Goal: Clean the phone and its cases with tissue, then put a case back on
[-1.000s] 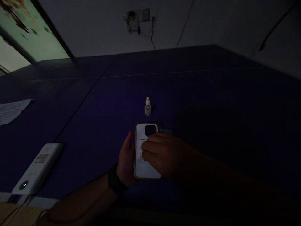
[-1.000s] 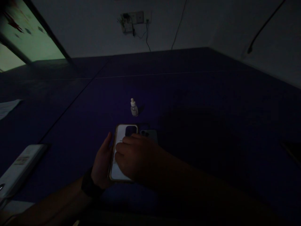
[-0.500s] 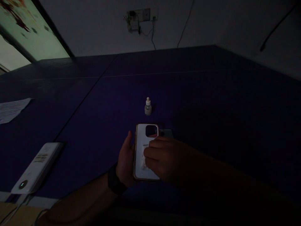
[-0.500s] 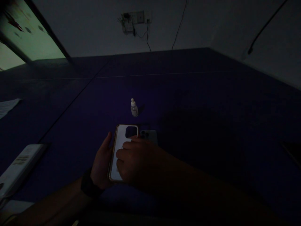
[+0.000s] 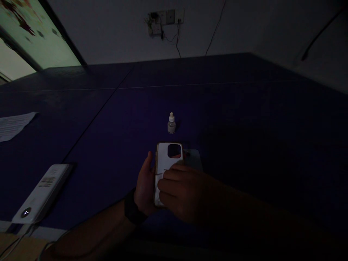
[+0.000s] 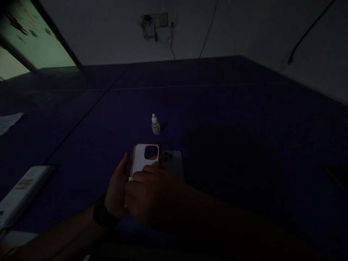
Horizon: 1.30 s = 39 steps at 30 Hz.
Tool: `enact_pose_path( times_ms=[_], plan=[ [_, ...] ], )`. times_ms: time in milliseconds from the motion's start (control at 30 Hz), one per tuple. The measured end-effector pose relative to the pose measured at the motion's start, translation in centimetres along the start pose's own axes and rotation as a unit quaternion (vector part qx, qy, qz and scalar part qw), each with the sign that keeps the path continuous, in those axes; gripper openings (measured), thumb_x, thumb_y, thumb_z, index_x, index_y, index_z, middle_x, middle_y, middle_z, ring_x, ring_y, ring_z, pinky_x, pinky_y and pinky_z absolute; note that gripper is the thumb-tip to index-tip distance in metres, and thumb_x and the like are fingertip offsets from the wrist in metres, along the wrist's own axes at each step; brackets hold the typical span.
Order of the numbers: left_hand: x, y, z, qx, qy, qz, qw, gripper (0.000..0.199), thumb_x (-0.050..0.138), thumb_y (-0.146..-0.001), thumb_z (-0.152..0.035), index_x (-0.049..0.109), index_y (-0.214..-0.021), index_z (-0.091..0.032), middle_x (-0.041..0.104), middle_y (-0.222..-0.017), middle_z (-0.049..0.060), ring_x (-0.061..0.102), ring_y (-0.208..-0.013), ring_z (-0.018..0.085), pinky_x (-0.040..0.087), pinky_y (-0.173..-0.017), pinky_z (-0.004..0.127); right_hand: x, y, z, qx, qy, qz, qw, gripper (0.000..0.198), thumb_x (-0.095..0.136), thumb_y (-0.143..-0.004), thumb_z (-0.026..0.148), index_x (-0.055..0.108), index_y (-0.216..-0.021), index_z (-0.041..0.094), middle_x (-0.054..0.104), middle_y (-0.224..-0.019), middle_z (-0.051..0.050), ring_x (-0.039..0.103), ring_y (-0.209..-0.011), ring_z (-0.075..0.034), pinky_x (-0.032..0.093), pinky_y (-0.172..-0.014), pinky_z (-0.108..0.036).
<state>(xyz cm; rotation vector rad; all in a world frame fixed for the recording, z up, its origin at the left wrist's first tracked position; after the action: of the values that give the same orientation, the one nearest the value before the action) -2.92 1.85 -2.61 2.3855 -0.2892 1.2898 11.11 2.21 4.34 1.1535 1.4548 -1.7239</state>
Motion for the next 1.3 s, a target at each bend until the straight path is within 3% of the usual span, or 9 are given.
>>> enact_pose_path(
  times_ms=[67, 233, 400, 600, 800, 1000, 1167, 1300],
  plan=[
    [0.0, -0.1, 0.0, 0.0, 0.001, 0.0, 1.0, 0.041, 0.047, -0.105, -0.045, 0.063, -0.127, -0.014, 0.068, -0.107, 0.011, 0.069, -0.09, 0.02, 0.06, -0.074, 0.03, 0.0, -0.1, -0.1, 0.014, 0.012, -0.009, 1.0, 0.026, 0.055, -0.097, 0.013, 0.063, -0.072, 0.018, 0.06, -0.071, 0.0, 0.05, -0.069, -0.017, 0.036, -0.067, -0.034],
    [0.3, -0.2, -0.1, 0.004, 0.004, 0.001, 1.0, 0.038, 0.063, -0.098, -0.038, 0.06, -0.13, -0.017, 0.062, -0.129, 0.011, 0.065, -0.109, 0.024, 0.058, -0.091, 0.045, 0.1, 0.1, -0.1, 0.007, 0.023, 0.004, 1.0, 0.027, 0.056, -0.094, 0.011, 0.061, -0.068, 0.019, 0.059, -0.07, 0.0, 0.049, -0.068, -0.017, 0.035, -0.067, -0.035],
    [0.4, -0.1, -0.1, -0.002, 0.001, 0.005, 1.0, 0.038, 0.063, -0.098, -0.039, 0.06, -0.129, -0.017, 0.063, -0.128, 0.01, 0.065, -0.108, 0.024, 0.058, -0.091, 0.045, 0.3, 0.1, -0.2, 0.012, 0.013, 0.01, 1.0, 0.026, 0.051, -0.099, 0.015, 0.062, -0.076, 0.018, 0.061, -0.074, -0.001, 0.051, -0.071, -0.018, 0.038, -0.068, -0.035],
    [0.1, -0.2, 0.1, -0.018, -0.006, 0.017, 1.0, 0.054, 0.041, -0.105, -0.054, 0.063, -0.126, -0.009, 0.071, -0.11, 0.014, 0.072, -0.099, 0.026, 0.058, -0.074, 0.03, 0.5, 0.4, -0.4, 0.009, 0.03, 0.026, 0.999, 0.028, 0.053, -0.097, 0.012, 0.06, -0.071, 0.019, 0.06, -0.073, -0.001, 0.052, -0.07, -0.018, 0.039, -0.069, -0.035],
    [0.0, -0.1, 0.0, -0.03, -0.014, 0.027, 0.999, 0.062, 0.031, -0.107, -0.054, 0.053, -0.138, -0.005, 0.072, -0.112, 0.017, 0.073, -0.1, 0.027, 0.057, -0.078, 0.032, 1.0, 0.0, 0.0, 0.019, 0.014, 0.012, 1.0, 0.028, 0.052, -0.1, 0.018, 0.062, -0.074, 0.02, 0.061, -0.074, 0.001, 0.052, -0.072, -0.017, 0.04, -0.068, -0.033],
    [0.2, -0.3, 0.1, -0.025, -0.008, 0.025, 0.999, 0.064, 0.033, -0.104, -0.061, 0.056, -0.134, -0.01, 0.072, -0.11, 0.016, 0.072, -0.1, 0.027, 0.057, -0.075, 0.033, 0.1, 0.3, -0.4, -0.004, 0.024, 0.014, 1.0, 0.03, 0.051, -0.097, 0.01, 0.061, -0.07, 0.019, 0.059, -0.071, -0.001, 0.05, -0.068, -0.017, 0.039, -0.067, -0.035],
    [0.1, -0.1, 0.1, -0.024, -0.004, 0.025, 0.999, 0.049, 0.047, -0.104, -0.051, 0.063, -0.122, -0.009, 0.07, -0.109, 0.014, 0.07, -0.099, 0.025, 0.058, -0.079, 0.032, 0.5, 0.0, -0.1, 0.01, -0.007, 0.002, 1.0, 0.03, 0.051, -0.099, 0.014, 0.062, -0.071, 0.019, 0.06, -0.071, 0.0, 0.049, -0.068, -0.016, 0.038, -0.064, -0.033],
    [0.1, -0.4, 0.1, -0.021, 0.002, 0.026, 0.999, 0.038, 0.063, -0.098, -0.04, 0.061, -0.128, -0.016, 0.064, -0.126, 0.01, 0.066, -0.106, 0.023, 0.058, -0.089, 0.043, 0.0, 0.2, -0.6, 0.019, 0.032, 0.008, 0.999, 0.027, 0.053, -0.096, 0.01, 0.063, -0.072, 0.017, 0.062, -0.073, -0.002, 0.052, -0.07, -0.017, 0.039, -0.068, -0.035]
  ],
)
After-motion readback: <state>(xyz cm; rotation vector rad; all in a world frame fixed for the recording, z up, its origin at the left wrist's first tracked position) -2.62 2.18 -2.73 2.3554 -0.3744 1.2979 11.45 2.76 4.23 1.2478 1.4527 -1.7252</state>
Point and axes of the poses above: each hand's wrist, its own y-axis away from the middle knuckle, its own x-axis out of the palm, z = x × y, the point moved 2 cm from there along -y, towards the middle knuckle
